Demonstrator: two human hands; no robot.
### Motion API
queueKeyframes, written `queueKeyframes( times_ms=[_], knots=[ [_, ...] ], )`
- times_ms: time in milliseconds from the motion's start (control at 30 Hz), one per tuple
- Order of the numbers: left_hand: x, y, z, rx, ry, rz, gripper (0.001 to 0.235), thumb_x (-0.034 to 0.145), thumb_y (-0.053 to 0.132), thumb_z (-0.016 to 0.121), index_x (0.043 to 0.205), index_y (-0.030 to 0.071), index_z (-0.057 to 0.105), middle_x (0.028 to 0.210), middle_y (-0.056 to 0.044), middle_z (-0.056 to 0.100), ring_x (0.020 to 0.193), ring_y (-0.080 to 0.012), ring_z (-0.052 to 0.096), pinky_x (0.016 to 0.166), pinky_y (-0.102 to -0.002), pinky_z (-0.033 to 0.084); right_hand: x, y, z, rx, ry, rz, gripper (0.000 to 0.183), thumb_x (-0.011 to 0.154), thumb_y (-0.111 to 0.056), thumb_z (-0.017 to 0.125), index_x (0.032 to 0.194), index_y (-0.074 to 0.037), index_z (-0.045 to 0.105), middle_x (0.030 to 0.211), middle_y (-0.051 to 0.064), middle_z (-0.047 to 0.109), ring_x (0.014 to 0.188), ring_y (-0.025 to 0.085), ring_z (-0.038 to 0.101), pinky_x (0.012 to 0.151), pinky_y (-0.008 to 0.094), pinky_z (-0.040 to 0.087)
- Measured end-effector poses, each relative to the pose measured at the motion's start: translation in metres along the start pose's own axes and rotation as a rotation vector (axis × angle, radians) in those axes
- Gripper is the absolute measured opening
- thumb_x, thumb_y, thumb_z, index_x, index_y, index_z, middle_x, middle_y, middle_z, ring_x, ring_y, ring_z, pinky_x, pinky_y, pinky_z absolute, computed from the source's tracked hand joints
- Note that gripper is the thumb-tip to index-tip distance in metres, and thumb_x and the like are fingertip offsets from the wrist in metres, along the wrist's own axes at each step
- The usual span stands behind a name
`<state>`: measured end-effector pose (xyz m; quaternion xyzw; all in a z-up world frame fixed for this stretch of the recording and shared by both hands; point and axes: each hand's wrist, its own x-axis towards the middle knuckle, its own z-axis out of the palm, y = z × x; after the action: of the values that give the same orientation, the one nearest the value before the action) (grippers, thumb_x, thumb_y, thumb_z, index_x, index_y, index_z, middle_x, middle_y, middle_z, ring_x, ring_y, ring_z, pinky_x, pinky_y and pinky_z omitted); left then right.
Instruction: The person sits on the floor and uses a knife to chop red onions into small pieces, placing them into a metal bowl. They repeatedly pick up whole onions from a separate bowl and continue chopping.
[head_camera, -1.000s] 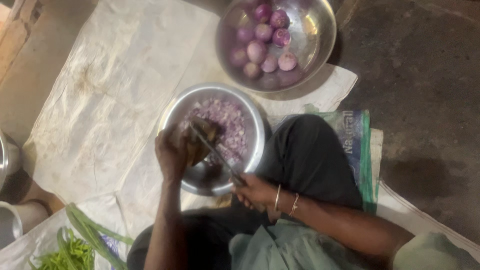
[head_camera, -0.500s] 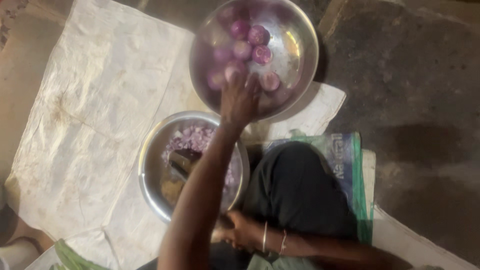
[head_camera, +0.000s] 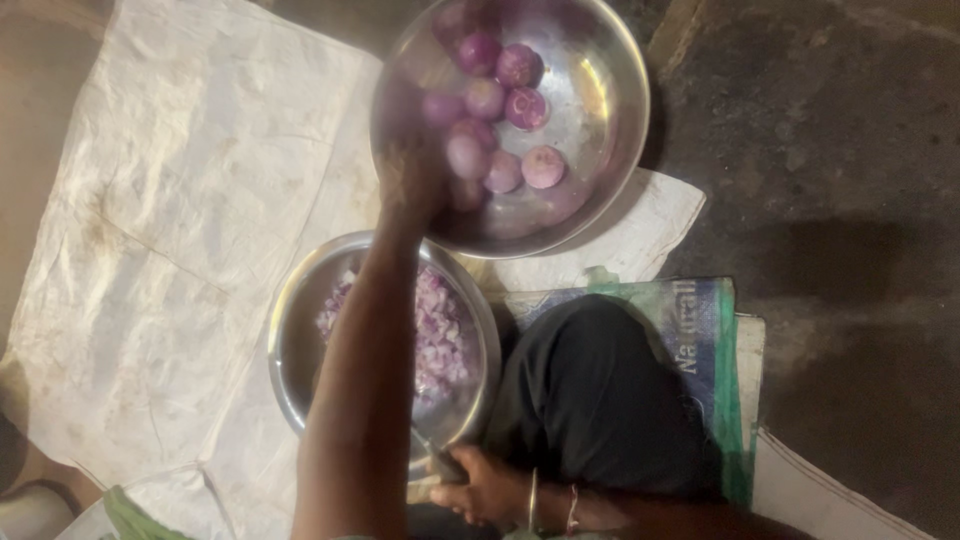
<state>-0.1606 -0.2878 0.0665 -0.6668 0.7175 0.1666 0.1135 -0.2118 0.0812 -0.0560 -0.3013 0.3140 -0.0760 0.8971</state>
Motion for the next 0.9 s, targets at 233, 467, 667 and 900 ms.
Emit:
queueKeyframes(
  times_ms=[233, 467, 667, 900],
  knots=[
    [-0.010, -0.032, -0.005, -0.186, 0.190, 0.075, 0.050, 0.086, 0.013, 0.069, 0.133, 0.006, 0.053, 0.116, -0.021, 0.069, 0.106, -0.0357, 0.067, 0.090, -0.049, 0.055, 0.014, 0.016, 0.004, 0.051, 0.115, 0.025, 0.068, 0.089, -0.035, 0.078, 0.142, -0.006, 0.048, 0.083, 0.002, 0.063, 0.059, 0.008, 0.056, 0.053, 0.024, 0.050],
    [-0.122, -0.105, 0.023, -1.662, 0.233, 0.401, 0.035, 0.093, 0.008, 0.070, 0.119, -0.014, 0.063, 0.128, -0.025, 0.068, 0.105, -0.0323, 0.067, 0.086, -0.044, 0.054, 0.014, 0.007, 0.001, 0.006, 0.157, 0.063, 0.056, 0.090, -0.030, 0.076, 0.138, -0.013, 0.051, 0.077, 0.001, 0.060, 0.055, 0.008, 0.053, 0.048, 0.025, 0.046],
    [-0.231, -0.141, 0.058, -1.816, 0.179, 0.003, 0.041, 0.093, 0.015, 0.069, 0.127, -0.005, 0.059, 0.106, -0.015, 0.061, 0.089, -0.0214, 0.061, 0.077, -0.034, 0.054, 0.000, -0.017, -0.002, -0.111, 0.178, 0.030, 0.050, 0.089, -0.027, 0.073, 0.133, -0.010, 0.057, 0.073, 0.000, 0.059, 0.054, 0.010, 0.055, 0.047, 0.025, 0.047],
    [-0.281, -0.211, 0.122, -2.224, 0.218, 0.141, 0.039, 0.094, 0.013, 0.063, 0.128, -0.005, 0.059, 0.107, -0.017, 0.066, 0.093, -0.0255, 0.065, 0.082, -0.036, 0.058, -0.010, -0.029, 0.005, -0.179, 0.212, -0.033, 0.050, 0.088, -0.026, 0.073, 0.132, -0.007, 0.059, 0.074, 0.000, 0.060, 0.056, 0.009, 0.056, 0.047, 0.025, 0.048]
  ],
)
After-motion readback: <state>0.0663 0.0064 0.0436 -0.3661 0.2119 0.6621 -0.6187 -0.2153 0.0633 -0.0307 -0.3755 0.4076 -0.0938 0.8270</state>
